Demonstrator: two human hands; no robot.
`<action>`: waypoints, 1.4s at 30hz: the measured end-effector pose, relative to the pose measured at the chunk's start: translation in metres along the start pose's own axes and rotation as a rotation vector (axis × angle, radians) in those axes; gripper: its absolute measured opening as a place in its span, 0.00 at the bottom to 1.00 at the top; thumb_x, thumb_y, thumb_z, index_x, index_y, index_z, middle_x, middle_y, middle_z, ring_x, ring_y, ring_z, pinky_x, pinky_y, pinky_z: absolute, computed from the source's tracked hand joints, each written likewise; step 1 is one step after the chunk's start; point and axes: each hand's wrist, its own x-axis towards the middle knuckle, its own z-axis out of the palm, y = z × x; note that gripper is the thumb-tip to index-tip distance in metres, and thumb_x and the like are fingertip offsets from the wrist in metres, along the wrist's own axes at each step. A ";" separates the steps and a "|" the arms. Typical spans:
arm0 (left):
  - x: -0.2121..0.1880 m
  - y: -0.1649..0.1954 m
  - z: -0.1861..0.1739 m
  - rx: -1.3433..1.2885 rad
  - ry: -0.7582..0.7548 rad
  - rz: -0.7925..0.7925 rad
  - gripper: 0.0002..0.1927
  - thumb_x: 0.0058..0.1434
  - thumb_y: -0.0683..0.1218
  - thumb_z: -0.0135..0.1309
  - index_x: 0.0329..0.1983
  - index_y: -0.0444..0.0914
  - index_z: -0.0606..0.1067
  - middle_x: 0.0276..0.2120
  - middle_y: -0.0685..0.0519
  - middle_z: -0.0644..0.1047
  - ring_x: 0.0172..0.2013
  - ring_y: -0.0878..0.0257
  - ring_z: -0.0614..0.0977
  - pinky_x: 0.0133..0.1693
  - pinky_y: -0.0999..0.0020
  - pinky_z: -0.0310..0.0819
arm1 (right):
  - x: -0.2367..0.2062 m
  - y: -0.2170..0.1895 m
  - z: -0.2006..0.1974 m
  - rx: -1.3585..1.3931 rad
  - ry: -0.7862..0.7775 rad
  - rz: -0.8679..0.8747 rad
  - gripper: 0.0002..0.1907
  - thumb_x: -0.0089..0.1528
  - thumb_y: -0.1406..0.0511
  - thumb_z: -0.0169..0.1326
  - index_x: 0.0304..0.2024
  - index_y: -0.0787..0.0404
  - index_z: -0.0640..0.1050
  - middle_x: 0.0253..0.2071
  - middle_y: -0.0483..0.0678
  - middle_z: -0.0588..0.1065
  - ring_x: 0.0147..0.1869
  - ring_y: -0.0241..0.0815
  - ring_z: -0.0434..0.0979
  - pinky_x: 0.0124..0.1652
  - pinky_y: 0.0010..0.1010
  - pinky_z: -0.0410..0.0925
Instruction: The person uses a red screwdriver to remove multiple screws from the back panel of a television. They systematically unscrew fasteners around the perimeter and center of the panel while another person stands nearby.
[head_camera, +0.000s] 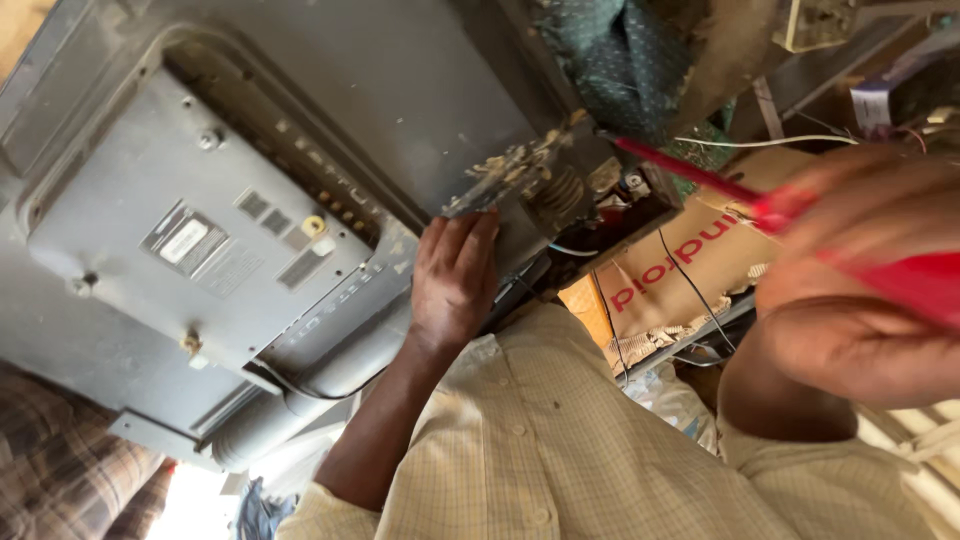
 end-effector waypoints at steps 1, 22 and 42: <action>-0.001 0.000 -0.001 -0.002 -0.002 -0.010 0.15 0.62 0.32 0.57 0.53 0.29 0.76 0.44 0.42 0.78 0.42 0.48 0.79 0.46 0.53 0.75 | -0.008 -0.002 0.003 -0.069 0.044 -0.005 0.21 0.71 0.49 0.41 0.36 0.57 0.69 0.27 0.44 0.70 0.22 0.37 0.71 0.24 0.31 0.71; 0.042 -0.008 0.035 -0.696 -0.102 -0.538 0.15 0.68 0.47 0.59 0.50 0.31 0.77 0.31 0.43 0.78 0.29 0.58 0.75 0.30 0.59 0.72 | -0.051 -0.030 -0.031 -0.596 0.103 0.072 0.15 0.71 0.70 0.43 0.55 0.75 0.72 0.47 0.67 0.74 0.43 0.55 0.74 0.40 0.35 0.71; 0.089 0.053 0.118 -0.283 0.118 0.123 0.09 0.61 0.44 0.63 0.35 0.37 0.74 0.30 0.51 0.75 0.32 0.57 0.79 0.34 0.59 0.76 | -0.068 0.049 0.031 -0.785 0.347 0.545 0.14 0.65 0.75 0.61 0.53 0.73 0.80 0.39 0.54 0.80 0.33 0.45 0.70 0.35 0.22 0.68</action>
